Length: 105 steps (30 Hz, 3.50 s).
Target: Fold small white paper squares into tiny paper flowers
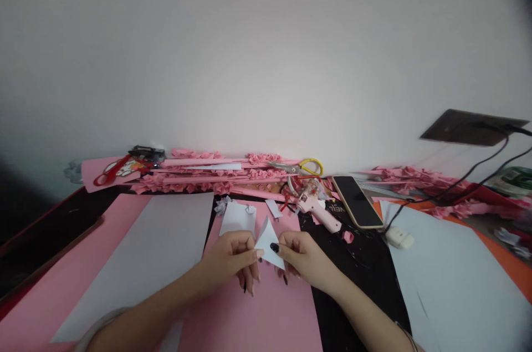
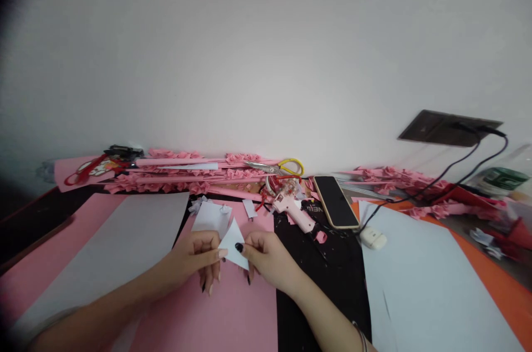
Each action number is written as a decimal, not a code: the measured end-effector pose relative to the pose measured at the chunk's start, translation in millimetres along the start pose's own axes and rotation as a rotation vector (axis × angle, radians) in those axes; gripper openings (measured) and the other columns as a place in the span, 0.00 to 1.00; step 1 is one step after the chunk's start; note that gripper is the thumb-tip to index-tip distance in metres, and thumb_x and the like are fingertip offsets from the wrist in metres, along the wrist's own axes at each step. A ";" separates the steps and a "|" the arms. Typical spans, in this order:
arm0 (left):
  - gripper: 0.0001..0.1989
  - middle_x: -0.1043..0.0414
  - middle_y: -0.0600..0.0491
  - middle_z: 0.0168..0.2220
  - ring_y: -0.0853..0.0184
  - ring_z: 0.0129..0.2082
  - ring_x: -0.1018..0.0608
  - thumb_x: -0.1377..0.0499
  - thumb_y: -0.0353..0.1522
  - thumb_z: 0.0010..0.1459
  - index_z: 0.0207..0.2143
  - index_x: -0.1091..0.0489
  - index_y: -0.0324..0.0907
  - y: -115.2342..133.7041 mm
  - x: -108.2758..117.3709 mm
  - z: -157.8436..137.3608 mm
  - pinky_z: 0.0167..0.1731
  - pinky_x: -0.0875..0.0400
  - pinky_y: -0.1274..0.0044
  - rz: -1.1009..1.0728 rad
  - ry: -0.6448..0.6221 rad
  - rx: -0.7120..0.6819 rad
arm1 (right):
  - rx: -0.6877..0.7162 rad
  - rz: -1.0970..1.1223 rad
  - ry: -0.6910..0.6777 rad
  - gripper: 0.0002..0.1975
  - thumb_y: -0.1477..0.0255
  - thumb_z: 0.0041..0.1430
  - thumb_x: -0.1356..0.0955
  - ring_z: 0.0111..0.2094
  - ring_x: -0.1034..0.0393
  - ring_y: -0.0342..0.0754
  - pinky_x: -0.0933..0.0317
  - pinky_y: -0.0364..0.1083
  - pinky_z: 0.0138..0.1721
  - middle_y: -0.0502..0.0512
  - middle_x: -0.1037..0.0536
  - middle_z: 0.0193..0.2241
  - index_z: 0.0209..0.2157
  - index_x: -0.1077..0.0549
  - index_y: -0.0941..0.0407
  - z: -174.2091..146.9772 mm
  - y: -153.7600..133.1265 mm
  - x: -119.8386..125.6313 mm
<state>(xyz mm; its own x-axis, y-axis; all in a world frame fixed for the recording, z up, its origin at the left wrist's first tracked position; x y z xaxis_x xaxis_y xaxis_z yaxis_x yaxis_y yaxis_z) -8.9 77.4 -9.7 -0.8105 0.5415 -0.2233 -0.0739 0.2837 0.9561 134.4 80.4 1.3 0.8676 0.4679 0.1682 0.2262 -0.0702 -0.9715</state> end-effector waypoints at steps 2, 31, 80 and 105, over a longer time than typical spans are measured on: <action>0.13 0.25 0.54 0.19 0.71 0.13 0.25 0.43 0.35 0.55 0.22 0.41 0.40 1.2 0.9 0.5 0.12 0.36 0.84 0.002 0.011 -0.005 | -0.010 -0.043 0.016 0.22 0.55 0.57 0.38 0.11 0.45 0.37 0.54 0.37 0.13 0.45 0.35 0.11 0.19 0.39 0.57 -0.1 2.6 0.2; 0.13 0.26 0.55 0.18 0.72 0.11 0.27 0.43 0.38 0.55 0.25 0.42 0.41 -0.9 -12.4 -6.7 0.12 0.37 0.83 0.051 -0.188 0.109 | 0.014 0.056 -0.133 0.25 0.52 0.55 0.37 0.12 0.48 0.36 0.56 0.37 0.14 0.44 0.39 0.11 0.17 0.39 0.58 0.1 1.4 0.2; 0.15 0.29 0.55 0.19 0.71 0.14 0.25 0.44 0.42 0.55 0.27 0.37 0.39 5.8 0.7 2.1 0.14 0.35 0.82 0.051 0.024 0.021 | 0.294 -0.399 0.093 0.16 0.73 0.65 0.45 0.18 0.39 0.40 0.42 0.39 0.24 0.48 0.30 0.19 0.50 0.34 0.58 -9.3 -21.6 2.3; 0.10 0.34 0.58 0.19 0.73 0.19 0.32 0.44 0.36 0.55 0.29 0.32 0.37 10.6 8.8 2.2 0.20 0.37 0.82 0.218 0.105 -0.112 | 0.033 0.180 0.058 0.17 0.58 0.55 0.35 0.10 0.41 0.38 0.46 0.37 0.12 0.46 0.32 0.12 0.25 0.35 0.59 4.4 3.0 1.5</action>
<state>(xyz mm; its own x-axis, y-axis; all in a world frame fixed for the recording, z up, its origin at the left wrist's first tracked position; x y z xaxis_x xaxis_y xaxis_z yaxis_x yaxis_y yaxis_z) -15.6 86.8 -2.0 -0.8699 0.4932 0.0059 0.0501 0.0764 0.9958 134.4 84.8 -2.1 0.9172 0.3984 -0.0007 0.0510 -0.1191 -0.9916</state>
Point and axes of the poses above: each hand's wrist, its own z-axis towards the middle knuckle, its own x-axis out of the back of the hand, y = z × x, the point moved 5 cm from there along z, towards the middle knuckle
